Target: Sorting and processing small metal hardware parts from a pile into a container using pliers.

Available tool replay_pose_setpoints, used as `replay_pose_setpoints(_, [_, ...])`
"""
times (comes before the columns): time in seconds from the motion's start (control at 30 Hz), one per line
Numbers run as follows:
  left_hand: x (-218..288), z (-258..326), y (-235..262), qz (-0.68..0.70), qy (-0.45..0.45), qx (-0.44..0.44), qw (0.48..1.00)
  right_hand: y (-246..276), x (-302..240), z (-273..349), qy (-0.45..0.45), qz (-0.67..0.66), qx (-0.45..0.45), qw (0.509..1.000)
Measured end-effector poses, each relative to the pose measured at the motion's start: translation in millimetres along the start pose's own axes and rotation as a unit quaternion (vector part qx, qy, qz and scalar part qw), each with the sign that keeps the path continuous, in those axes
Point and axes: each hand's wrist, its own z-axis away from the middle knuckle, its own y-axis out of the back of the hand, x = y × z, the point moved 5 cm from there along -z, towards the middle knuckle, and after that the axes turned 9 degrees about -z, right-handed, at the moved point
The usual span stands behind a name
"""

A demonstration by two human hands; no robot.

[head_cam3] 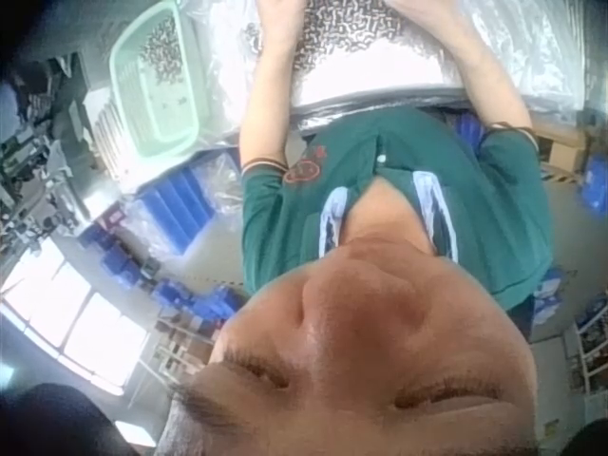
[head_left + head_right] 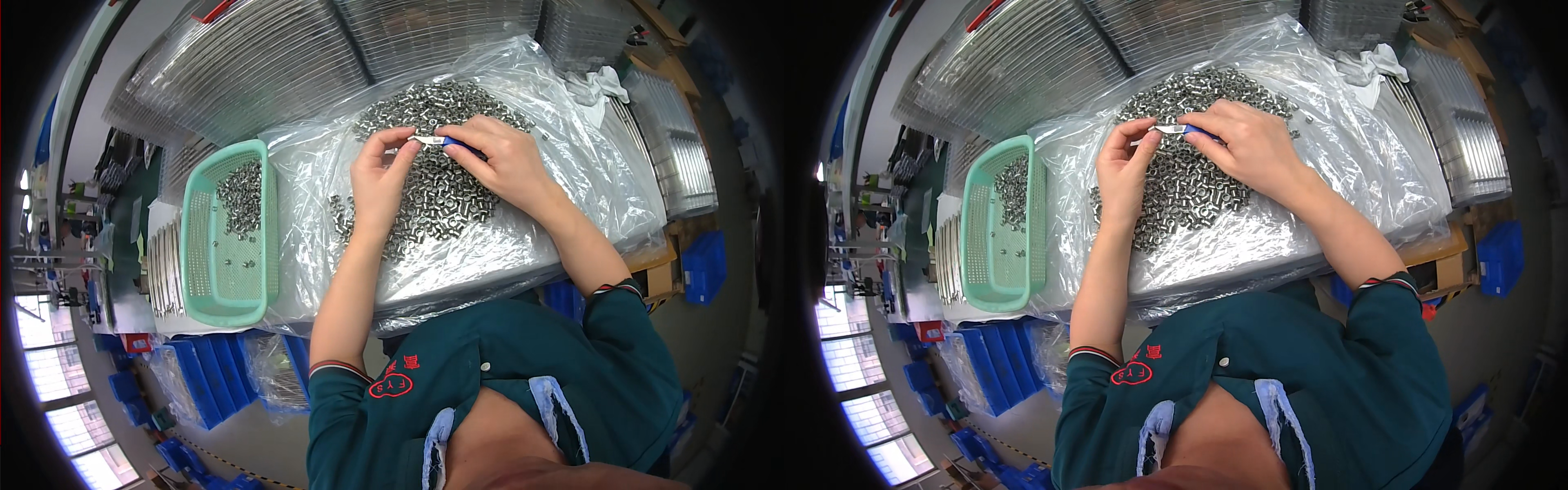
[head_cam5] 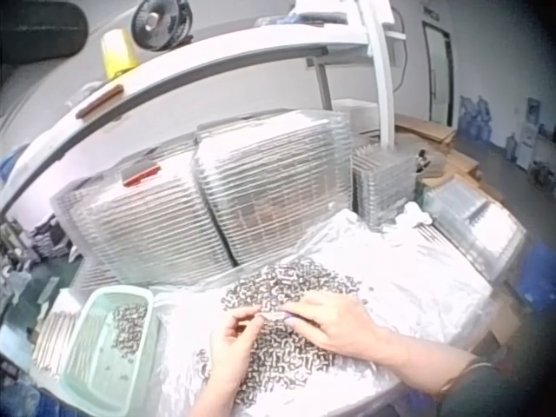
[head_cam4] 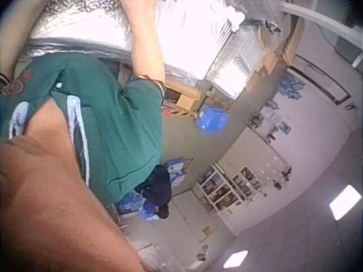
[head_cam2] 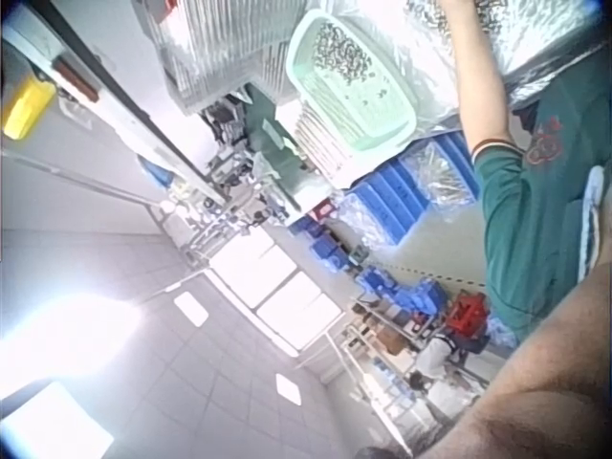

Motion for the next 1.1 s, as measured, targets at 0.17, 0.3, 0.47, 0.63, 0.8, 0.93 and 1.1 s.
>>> replay_pose_setpoints(0.17, [-2,0,2,-0.089,0.002,0.015,0.996,1,-1,0,0.037,0.053,0.021,0.998])
replay_pose_setpoints(0.3, [-3,-2,0,0.011,0.038,0.003,0.999,3,-3,0,0.072,0.072,0.075,0.992])
replay_pose_setpoints(0.47, [-9,-2,2,0.062,0.11,-0.009,0.992,9,-2,-2,0.053,0.01,0.103,0.993])
replay_pose_setpoints(0.63, [-11,-2,1,0.115,0.135,-0.029,0.984,-3,19,2,-0.074,-0.276,0.106,0.952])
replay_pose_setpoints(0.8, [-8,0,-2,0.166,0.154,-0.055,0.972,-17,23,6,-0.275,-0.523,0.008,0.806])
replay_pose_setpoints(0.93, [-2,1,-4,0.071,0.052,-0.049,0.995,-35,30,15,-0.372,-0.62,-0.045,0.69])
replay_pose_setpoints(1.1, [8,3,-8,0.015,-0.039,-0.029,0.999,-47,30,19,-0.404,-0.621,-0.073,0.668])
